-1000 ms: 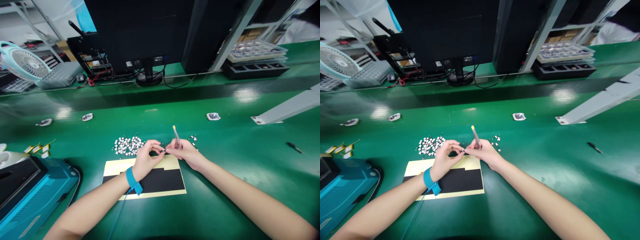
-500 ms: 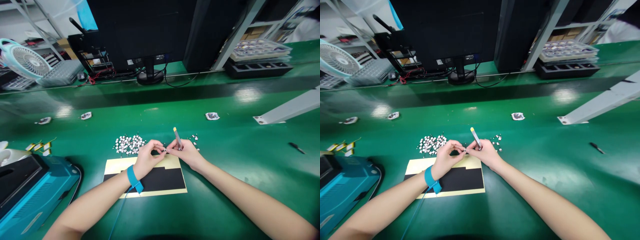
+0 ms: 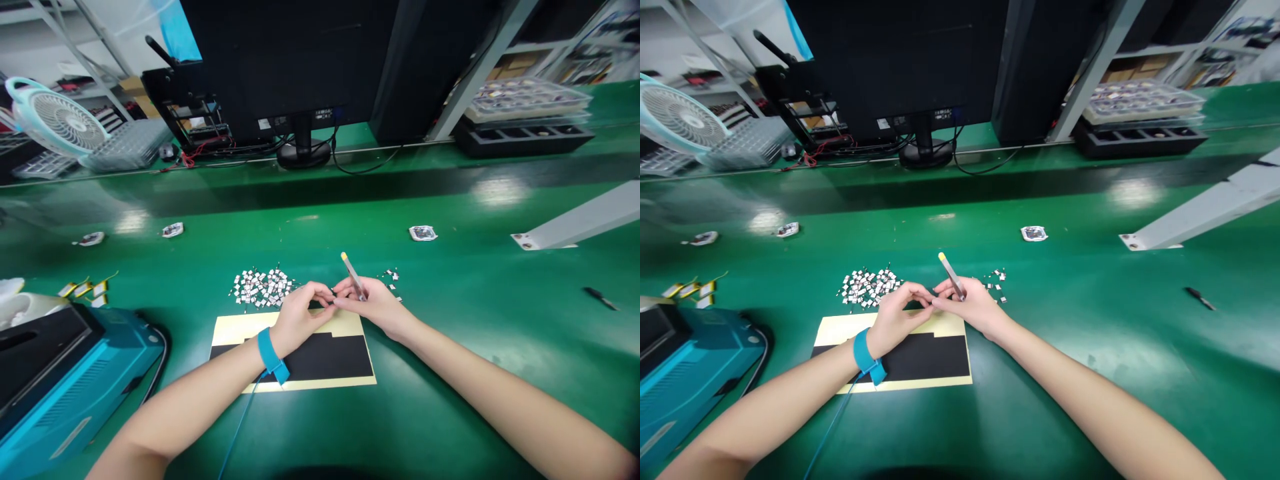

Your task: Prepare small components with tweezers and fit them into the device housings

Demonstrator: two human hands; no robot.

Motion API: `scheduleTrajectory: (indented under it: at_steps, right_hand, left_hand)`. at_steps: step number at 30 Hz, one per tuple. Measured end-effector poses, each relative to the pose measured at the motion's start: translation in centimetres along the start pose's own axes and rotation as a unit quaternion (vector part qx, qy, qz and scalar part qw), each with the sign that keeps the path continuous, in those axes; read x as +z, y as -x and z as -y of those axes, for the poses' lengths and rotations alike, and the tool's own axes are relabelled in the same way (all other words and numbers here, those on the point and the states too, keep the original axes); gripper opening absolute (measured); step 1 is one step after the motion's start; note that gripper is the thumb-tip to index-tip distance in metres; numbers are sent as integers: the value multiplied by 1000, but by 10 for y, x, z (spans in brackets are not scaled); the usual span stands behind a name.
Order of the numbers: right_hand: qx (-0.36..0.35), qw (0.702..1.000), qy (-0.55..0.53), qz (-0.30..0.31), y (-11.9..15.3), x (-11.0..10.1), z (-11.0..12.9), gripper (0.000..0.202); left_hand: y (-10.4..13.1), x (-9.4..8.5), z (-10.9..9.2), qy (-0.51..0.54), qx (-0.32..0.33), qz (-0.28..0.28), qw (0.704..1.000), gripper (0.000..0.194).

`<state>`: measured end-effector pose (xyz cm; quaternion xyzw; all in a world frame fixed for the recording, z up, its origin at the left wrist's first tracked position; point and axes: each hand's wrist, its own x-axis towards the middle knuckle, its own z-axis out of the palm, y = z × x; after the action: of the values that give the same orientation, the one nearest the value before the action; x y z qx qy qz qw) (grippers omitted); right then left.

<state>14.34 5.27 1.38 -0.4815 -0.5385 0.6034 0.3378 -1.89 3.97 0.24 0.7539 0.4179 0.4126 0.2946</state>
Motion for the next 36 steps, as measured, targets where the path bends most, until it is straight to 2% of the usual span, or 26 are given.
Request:
scheduleTrajectory:
  at_steps: [6,10,12,15,18,20,22,25,28,29,32,36]
  right_hand:
    - [-5,999,37,-9,-1,1,-2,29]
    - [-16,994,106,-17,-4,-15,4,22]
    - [-21,988,156,5,-5,-28,9,16]
    - [-21,969,242,44,-7,-45,14,8]
    - [-27,948,316,-5,-8,-50,14,14]
    - [-38,934,353,-48,-7,-47,13,29]
    - [-60,913,402,-44,-4,-41,15,40]
    - [-98,866,489,43,5,-30,21,41]
    - [-124,829,527,139,15,-16,23,20]
    - [-134,824,528,158,18,-10,23,20]
    - [-137,817,535,165,27,6,19,35]
    - [-102,785,591,152,34,21,14,28]
  left_hand:
    - [-5,0,-2,47,-44,65,996,15]
    - [-22,-23,-5,-86,-20,100,991,18]
    - [-33,-41,-6,-183,-21,121,975,15]
    - [-43,-63,-1,-311,-40,183,932,12]
    - [-45,-69,7,-391,-66,234,888,11]
    - [-43,-68,11,-423,-68,243,870,9]
    - [-41,-65,13,-445,-58,242,860,8]
    - [-40,-62,13,-463,-38,242,852,7]
    - [-39,-60,11,-475,-11,242,846,7]
    - [-39,-60,10,-478,-2,242,844,8]
    - [-39,-58,10,-474,7,243,846,8]
    - [-40,-59,11,-422,-14,251,871,9]
